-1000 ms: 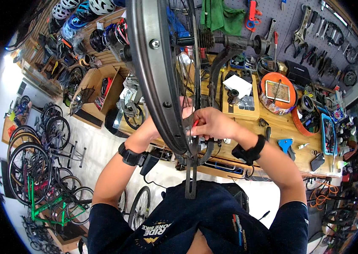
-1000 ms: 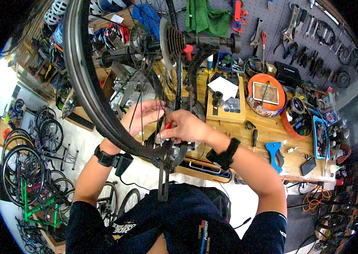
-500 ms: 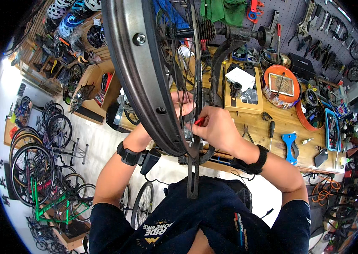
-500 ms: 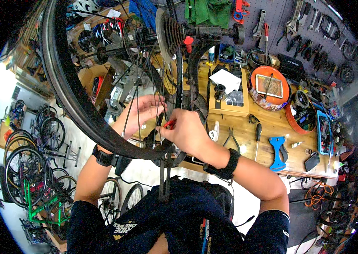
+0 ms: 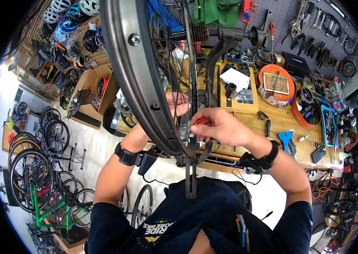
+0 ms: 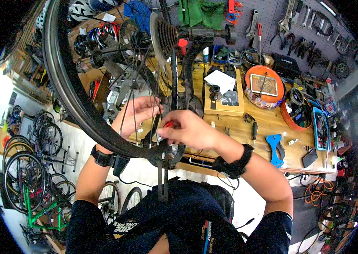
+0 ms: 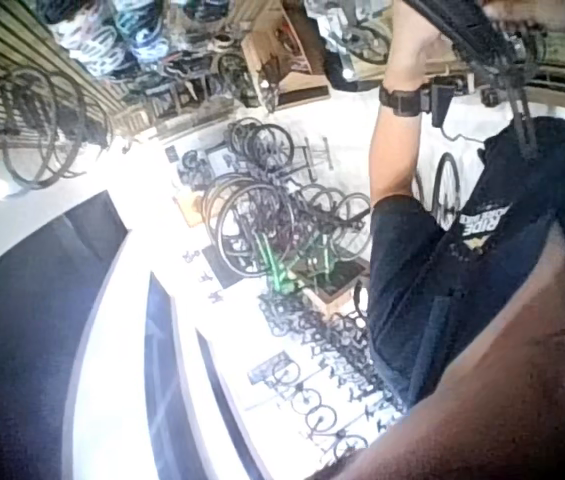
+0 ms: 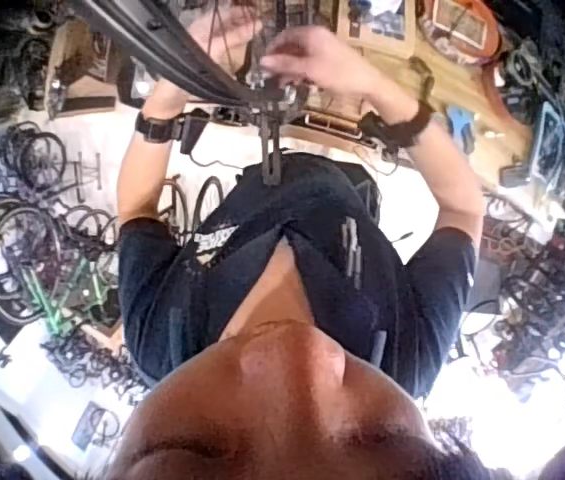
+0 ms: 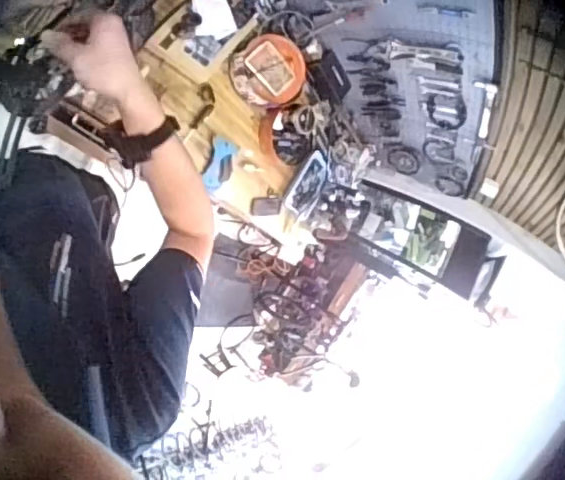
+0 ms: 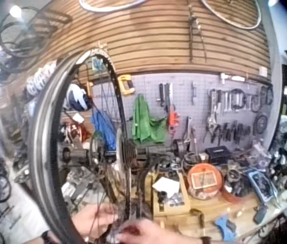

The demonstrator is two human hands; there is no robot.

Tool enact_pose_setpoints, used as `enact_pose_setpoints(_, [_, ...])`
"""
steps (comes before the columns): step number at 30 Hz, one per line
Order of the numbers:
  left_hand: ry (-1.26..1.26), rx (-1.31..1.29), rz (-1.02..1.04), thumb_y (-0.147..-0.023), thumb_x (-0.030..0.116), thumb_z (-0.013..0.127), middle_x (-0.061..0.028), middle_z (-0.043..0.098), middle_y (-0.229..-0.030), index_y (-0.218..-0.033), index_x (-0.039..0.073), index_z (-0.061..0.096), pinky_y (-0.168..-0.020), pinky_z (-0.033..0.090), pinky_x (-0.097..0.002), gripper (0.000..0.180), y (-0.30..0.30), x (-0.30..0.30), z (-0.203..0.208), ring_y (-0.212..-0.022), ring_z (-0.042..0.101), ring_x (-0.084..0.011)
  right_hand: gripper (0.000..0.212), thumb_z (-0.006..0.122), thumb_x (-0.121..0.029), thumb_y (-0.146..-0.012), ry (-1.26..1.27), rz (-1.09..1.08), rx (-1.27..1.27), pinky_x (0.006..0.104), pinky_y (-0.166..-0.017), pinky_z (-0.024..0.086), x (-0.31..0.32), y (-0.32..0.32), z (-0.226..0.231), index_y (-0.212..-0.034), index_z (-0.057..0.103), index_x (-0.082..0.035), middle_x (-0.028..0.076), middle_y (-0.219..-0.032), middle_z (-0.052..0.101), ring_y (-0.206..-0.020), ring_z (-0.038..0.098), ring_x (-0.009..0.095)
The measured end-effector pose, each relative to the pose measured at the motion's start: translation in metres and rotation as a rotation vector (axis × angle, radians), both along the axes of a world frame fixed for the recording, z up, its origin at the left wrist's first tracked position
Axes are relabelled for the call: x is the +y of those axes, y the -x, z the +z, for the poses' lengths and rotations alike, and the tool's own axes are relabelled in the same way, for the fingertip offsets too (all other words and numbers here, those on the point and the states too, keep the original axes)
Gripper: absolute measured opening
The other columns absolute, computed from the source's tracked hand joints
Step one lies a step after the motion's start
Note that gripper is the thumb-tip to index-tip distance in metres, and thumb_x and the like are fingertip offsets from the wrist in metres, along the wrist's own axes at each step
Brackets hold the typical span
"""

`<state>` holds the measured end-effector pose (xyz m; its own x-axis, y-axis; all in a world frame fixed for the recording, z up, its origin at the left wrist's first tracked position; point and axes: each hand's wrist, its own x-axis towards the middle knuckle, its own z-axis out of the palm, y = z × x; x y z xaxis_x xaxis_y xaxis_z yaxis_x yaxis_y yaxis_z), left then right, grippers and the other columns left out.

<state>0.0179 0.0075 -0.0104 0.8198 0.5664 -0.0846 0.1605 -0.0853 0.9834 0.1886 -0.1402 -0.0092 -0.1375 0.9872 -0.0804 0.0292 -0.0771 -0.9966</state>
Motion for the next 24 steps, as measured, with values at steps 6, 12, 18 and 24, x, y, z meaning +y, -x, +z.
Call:
enact_pose_setpoints(6, [0.04, -0.064, -0.058, -0.093, 0.02, 0.065, -0.0066, 0.066, -0.107, -0.119, -0.001, 0.059, -0.094, 0.046, -0.0304, 0.034, 0.002, 0.003, -0.002, -0.101, 0.061, -0.0147, 0.025, 0.064, -0.018, -0.094, -0.032, 0.087, 0.189, 0.0255, -0.062, 0.052, 0.013, 0.004, -0.01, -0.105, 0.059, 0.004, 0.005, -0.084, 0.066, -0.069, 0.063, 0.011])
enact_pose_setpoints(12, [0.013, -0.039, -0.042, -0.093, 0.019, 0.065, -0.0063, 0.066, -0.109, -0.12, -0.001, 0.059, -0.096, 0.045, -0.0307, 0.034, 0.003, 0.001, -0.002, -0.103, 0.061, -0.0144, 0.024, 0.064, -0.019, -0.094, 0.023, 0.069, 0.115, 0.0253, -0.062, 0.053, 0.013, 0.002, 0.0, -0.1, 0.061, 0.005, 0.005, -0.081, 0.065, -0.068, 0.063, 0.011])
enact_pose_setpoints(18, [0.111, -0.062, -0.034, -0.092, 0.019, 0.066, -0.0071, 0.066, -0.11, -0.122, -0.001, 0.058, -0.097, 0.044, -0.0307, 0.036, 0.002, -0.003, -0.001, -0.104, 0.06, -0.0146, 0.031, 0.07, -0.024, -0.089, -0.003, -0.045, -0.033, 0.0314, -0.059, 0.052, 0.01, 0.016, -0.003, -0.093, 0.061, 0.005, 0.009, -0.073, 0.064, -0.065, 0.065, 0.017])
enact_pose_setpoints(24, [0.096, -0.045, -0.03, -0.092, 0.017, 0.067, -0.0074, 0.066, -0.109, -0.121, -0.002, 0.057, -0.098, 0.044, -0.0307, 0.037, 0.001, -0.001, 0.001, -0.104, 0.061, -0.0152, 0.033, 0.072, -0.025, -0.085, -0.125, -0.278, -0.451, 0.0416, -0.062, 0.05, 0.0, 0.044, 0.021, -0.09, 0.06, 0.005, 0.022, -0.074, 0.063, -0.066, 0.063, 0.035])
